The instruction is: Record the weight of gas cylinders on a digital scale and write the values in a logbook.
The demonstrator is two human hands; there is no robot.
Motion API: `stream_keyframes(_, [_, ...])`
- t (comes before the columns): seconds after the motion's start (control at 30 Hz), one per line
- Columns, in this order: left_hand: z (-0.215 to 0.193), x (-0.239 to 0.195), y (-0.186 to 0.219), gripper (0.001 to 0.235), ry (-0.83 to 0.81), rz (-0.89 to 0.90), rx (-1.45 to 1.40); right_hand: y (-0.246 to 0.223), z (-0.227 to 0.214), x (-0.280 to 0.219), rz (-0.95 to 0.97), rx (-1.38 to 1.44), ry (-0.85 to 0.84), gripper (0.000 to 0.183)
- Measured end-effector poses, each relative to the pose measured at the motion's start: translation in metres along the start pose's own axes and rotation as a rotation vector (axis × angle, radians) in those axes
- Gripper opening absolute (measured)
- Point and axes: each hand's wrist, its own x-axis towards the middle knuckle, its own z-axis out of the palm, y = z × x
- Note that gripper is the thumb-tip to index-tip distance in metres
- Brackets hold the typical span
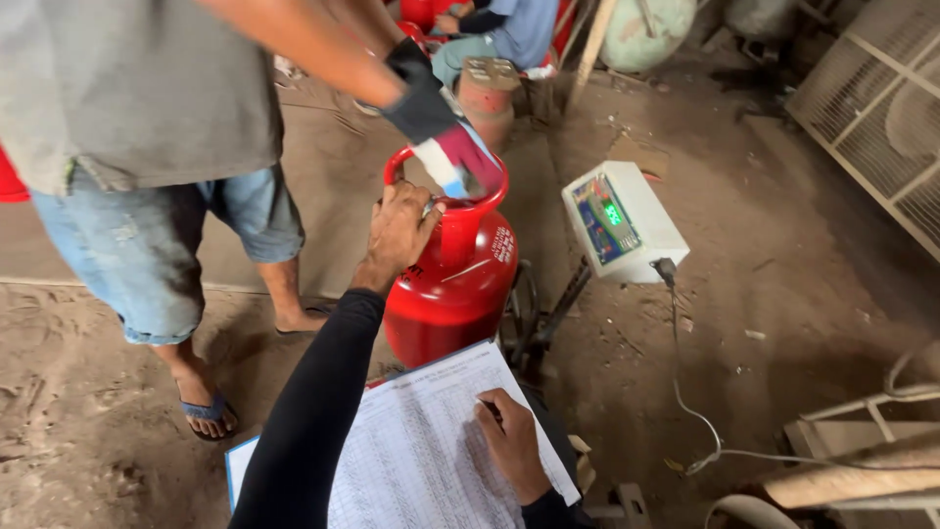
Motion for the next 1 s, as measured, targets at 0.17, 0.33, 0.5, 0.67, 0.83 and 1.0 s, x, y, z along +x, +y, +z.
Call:
stream_keyframes(0.17, [0.006,-0.004,0.001,0.036,0.053,-0.113,0.003,-0.004,-0.003,-0.002,-0.027,0.033,-0.015,0.03])
stream_keyframes(0.33, [0.001,-0.008,0.008,0.035,0.05,-0.112,-0.086,-0.007,0.0,-0.002,-0.025,0.023,-0.019,0.028])
stream_keyframes(0.5, [-0.002,-0.005,0.008,0.037,0.045,-0.13,-0.106,-0.009,0.001,-0.003,-0.05,0.003,-0.009,0.028])
stream_keyframes(0.67, [0.004,-0.009,-0.012,0.041,-0.015,-0.104,-0.165,-0.026,-0.004,-0.004,-0.076,-0.014,0.015,0.031])
stream_keyframes(0.83, [0.022,-0.055,-0.008,0.054,0.245,-0.199,-0.421,-0.025,-0.005,-0.006,-0.077,-0.019,0.012,0.028])
stream_keyframes(1.0, [0.048,-0.171,0.036,0.037,0.368,-0.752,-0.976,-0.04,-0.009,-0.01,-0.101,0.041,0.02,0.024])
